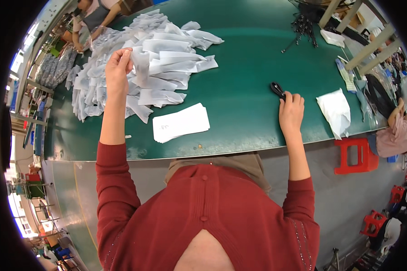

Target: The person repeatedly picks up black cables and white paper packets from a green table. They place each cable into a packet and then set the packet aside. The process is repetitive and involves handling items one at a time.

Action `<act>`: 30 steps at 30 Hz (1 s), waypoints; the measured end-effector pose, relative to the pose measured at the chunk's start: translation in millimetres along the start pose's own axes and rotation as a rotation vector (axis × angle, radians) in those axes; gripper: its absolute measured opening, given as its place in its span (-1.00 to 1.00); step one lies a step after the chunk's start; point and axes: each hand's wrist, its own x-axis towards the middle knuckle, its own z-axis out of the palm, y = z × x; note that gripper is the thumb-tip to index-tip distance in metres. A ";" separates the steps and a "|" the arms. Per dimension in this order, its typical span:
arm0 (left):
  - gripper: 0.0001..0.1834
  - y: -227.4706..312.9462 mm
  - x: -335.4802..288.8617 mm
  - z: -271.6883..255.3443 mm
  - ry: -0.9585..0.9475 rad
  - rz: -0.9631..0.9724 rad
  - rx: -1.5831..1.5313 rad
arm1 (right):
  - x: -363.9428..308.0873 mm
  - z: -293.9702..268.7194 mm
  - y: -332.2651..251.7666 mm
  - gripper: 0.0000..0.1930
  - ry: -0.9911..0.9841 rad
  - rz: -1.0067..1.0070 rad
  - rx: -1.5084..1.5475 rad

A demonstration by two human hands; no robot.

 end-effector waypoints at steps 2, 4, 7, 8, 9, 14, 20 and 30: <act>-0.73 -7.5 15.4 -8.5 0.135 0.119 -0.112 | -1.8 1.0 -5.7 -0.68 0.025 -0.032 0.018; -0.71 -10.8 19.6 -21.4 0.255 0.235 -0.134 | 4.4 1.1 -16.5 -0.71 0.054 -0.072 0.100; -0.69 -8.5 6.5 -15.3 0.258 0.280 0.010 | 0.4 -2.3 -25.7 -0.73 0.023 -0.051 0.258; -0.70 -2.8 -20.3 -2.0 0.168 0.227 0.087 | -1.9 -2.8 -28.9 -0.72 -0.014 -0.002 0.355; -0.71 3.6 -45.8 10.4 0.082 0.179 0.165 | -3.1 -3.6 -34.8 -0.72 -0.047 0.043 0.457; -0.76 -28.2 -151.5 75.6 -0.455 0.189 0.431 | -10.3 -18.2 -88.7 -0.78 -0.182 0.175 0.881; -0.82 -54.9 -175.3 102.1 -0.397 0.232 0.611 | -17.1 -31.2 -129.4 -0.80 -0.229 -0.008 0.965; -0.92 -54.9 -178.3 95.9 -0.303 -0.116 0.276 | -14.4 -45.1 -139.5 -0.76 -0.147 -0.457 0.737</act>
